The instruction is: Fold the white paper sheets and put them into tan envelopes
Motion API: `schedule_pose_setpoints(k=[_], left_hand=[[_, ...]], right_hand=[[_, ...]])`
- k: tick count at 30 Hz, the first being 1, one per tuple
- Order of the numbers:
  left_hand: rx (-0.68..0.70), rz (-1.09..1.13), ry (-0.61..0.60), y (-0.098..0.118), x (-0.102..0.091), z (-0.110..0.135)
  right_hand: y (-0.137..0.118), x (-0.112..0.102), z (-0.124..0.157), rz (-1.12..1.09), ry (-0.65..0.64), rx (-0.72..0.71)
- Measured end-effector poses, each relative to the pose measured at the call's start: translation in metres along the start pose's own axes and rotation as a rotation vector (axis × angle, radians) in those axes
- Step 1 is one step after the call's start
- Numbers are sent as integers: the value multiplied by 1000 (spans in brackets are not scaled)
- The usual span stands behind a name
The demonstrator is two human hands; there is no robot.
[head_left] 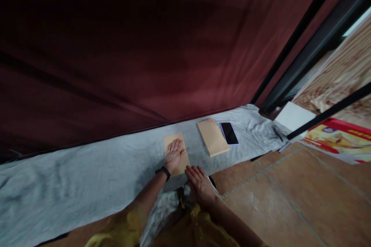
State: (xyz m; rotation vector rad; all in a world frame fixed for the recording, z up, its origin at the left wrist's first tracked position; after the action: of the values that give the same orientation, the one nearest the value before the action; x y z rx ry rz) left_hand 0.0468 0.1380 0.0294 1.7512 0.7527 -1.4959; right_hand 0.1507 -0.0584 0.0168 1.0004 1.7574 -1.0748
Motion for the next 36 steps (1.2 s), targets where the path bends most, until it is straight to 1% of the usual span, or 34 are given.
schedule_pose_setpoints(k=[3,5,6,8,9,11,12,14,16,18,24,28,32,36], left_hand=[[-52,-16,10,-14,-3,-9],[-112,-23,17,-19,-4,-3],[-142,-22,27,-20,-4,4],[-160,-11,60,-16,-2,28],[-107,6,87,-12,0,44],[62,31,108,0,4,80],[109,30,118,5,6,98],[167,11,126,12,8,128],[198,-11,118,14,8,147],[191,-19,99,13,5,154],[142,3,29,7,-3,153],[108,19,37,-3,-2,163],[74,10,52,-14,-1,173],[53,1,44,-12,-4,174]], right_hand=[[-1,1,0,3,2,3],[-1,3,1,-1,3,0],[-1,4,1,-1,3,-2],[0,6,1,5,3,0],[0,7,0,10,-1,3],[0,7,-1,19,-13,13],[0,7,-1,24,-22,19],[-2,4,-3,33,-46,28],[-5,0,-6,39,-74,35],[-9,-4,-8,39,-96,50],[-16,-5,-8,-16,-102,133],[-9,-5,-3,-55,-91,133],[-2,-10,3,-67,-78,135],[-7,-12,-1,-53,-74,114]])
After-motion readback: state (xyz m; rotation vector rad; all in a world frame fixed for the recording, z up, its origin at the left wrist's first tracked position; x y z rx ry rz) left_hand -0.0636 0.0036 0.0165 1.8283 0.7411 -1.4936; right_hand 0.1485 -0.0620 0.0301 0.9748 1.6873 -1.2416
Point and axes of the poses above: each hand's wrist, its own z-axis away from the middle knuckle, its own x-axis out of the palm, y = z × x, the point moved 2 cm from there along -z, towards the middle knuckle, and after that the axes turned 5 degrees about -x, right-handed, at the moved point
